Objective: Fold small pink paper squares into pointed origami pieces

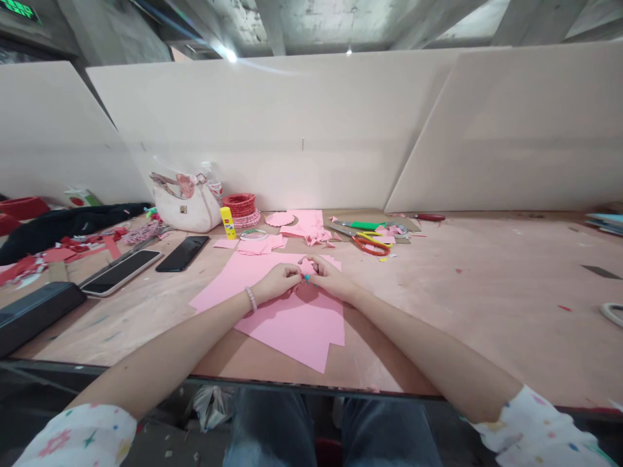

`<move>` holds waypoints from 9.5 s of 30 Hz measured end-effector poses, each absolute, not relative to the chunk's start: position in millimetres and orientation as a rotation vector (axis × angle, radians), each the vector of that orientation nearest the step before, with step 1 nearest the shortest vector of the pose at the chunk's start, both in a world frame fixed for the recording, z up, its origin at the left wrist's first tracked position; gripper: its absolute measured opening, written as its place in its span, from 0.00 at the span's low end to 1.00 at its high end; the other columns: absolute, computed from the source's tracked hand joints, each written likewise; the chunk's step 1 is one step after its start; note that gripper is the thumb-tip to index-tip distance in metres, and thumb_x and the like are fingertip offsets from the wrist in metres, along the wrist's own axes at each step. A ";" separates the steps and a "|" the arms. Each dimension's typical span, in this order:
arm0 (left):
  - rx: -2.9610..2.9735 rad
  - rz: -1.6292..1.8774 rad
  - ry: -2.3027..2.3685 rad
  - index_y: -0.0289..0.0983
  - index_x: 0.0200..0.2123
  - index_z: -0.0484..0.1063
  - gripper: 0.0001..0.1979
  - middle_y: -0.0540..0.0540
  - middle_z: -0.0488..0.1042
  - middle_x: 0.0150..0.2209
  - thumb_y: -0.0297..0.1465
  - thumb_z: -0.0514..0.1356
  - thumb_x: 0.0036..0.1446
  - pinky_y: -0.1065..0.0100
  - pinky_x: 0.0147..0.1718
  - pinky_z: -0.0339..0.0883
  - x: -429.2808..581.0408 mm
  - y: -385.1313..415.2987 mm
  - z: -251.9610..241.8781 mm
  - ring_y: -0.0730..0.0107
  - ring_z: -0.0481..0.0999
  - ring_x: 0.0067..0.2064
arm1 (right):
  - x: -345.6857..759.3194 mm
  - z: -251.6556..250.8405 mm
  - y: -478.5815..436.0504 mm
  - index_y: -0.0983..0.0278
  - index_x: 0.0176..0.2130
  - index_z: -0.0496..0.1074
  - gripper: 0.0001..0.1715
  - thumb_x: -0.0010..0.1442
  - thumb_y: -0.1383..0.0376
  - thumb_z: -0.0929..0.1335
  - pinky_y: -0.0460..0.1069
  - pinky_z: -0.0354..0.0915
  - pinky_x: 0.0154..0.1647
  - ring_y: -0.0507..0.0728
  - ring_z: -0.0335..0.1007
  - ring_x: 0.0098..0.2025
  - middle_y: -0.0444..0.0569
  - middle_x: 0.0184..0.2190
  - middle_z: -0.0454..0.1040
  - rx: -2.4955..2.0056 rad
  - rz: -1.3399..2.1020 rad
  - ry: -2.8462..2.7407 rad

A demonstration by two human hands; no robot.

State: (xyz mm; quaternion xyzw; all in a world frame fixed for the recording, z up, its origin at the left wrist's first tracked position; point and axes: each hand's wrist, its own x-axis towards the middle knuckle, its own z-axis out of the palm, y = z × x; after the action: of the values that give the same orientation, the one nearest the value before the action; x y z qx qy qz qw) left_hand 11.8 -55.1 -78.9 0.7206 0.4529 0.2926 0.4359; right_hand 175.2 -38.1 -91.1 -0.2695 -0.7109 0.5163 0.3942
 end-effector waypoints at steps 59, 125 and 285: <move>1.994 0.759 1.125 0.35 0.23 0.60 0.17 0.53 0.61 0.15 0.39 0.44 0.57 0.75 0.19 0.54 8.2 -62.3 -72.4 0.77 0.61 0.18 | 181.5 -81.9 -44.3 0.64 0.18 0.58 0.21 0.55 0.55 0.61 0.42 0.43 0.09 0.44 0.46 0.10 0.37 0.13 0.53 -0.941 1.333 -1.849; 1.481 0.950 0.989 0.33 0.44 0.66 0.18 0.53 0.65 0.18 0.30 0.55 0.48 0.78 0.16 0.50 4.0 -47.4 -78.1 0.81 0.60 0.17 | 183.3 -88.8 -34.5 0.65 0.31 0.70 0.09 0.46 0.64 0.70 0.45 0.61 0.29 0.49 0.67 0.27 0.44 0.26 0.72 -0.720 1.457 -1.615; 1.126 0.655 0.936 0.30 0.32 0.69 0.11 0.47 0.71 0.24 0.31 0.60 0.45 0.77 0.22 0.60 -10.5 -44.0 -70.2 0.80 0.68 0.22 | 177.4 -82.5 -50.4 0.62 0.31 0.75 0.16 0.48 0.74 0.61 0.48 0.62 0.33 0.54 0.68 0.32 0.48 0.31 0.76 -0.859 0.576 -2.103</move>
State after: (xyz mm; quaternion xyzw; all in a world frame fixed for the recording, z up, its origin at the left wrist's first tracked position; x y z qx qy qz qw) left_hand -10.5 -44.0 -70.2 0.5045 0.4194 0.2934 0.6953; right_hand 177.4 -50.4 -82.5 -0.3379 -0.8268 0.2266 0.3884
